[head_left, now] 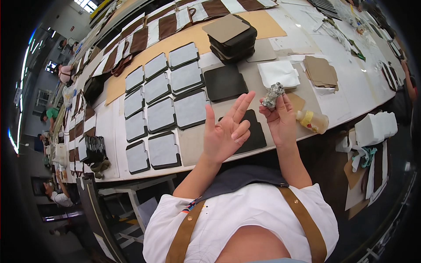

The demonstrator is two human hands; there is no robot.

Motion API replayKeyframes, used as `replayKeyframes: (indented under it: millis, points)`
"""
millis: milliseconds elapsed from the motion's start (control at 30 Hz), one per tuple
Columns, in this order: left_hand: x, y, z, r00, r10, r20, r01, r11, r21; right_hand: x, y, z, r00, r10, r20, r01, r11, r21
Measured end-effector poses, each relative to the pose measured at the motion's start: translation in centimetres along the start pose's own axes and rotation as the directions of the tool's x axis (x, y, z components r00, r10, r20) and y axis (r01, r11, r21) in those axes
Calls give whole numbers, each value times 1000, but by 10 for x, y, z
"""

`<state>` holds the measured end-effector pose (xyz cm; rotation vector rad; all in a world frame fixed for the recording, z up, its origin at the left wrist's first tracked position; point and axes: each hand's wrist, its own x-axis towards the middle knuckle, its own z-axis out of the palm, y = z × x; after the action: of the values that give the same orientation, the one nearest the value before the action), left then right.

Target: The person applies glue from a squeeze bottle onto dark rectangular pads and then places white fabric squares on top, pressing them down to adhere. The person repeats this process for multiple units, stacking the finished items on the table.

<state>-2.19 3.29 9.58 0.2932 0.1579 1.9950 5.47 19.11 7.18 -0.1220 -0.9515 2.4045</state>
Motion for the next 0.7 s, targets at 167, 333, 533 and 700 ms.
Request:
replayKeyframes:
  millis: [167, 333, 533, 700]
  points:
    - [0, -4, 5, 998, 25, -57, -4, 939, 343, -7, 9, 14, 962, -268, 53, 256, 819, -514]
    - [-4, -11, 19, 996, 54, -65, 25, 545, 838, -12, 6, 16, 924, -368, 104, 336, 650, -682]
    - [-4, -12, 15, 998, 42, 47, -60, 398, 916, 0, -16, 3, 980, 168, 111, -166, 986, -30]
    - [-2, -6, 4, 997, 74, -8, -56, 822, 566, -3, -9, 14, 997, 70, 43, -69, 997, -40]
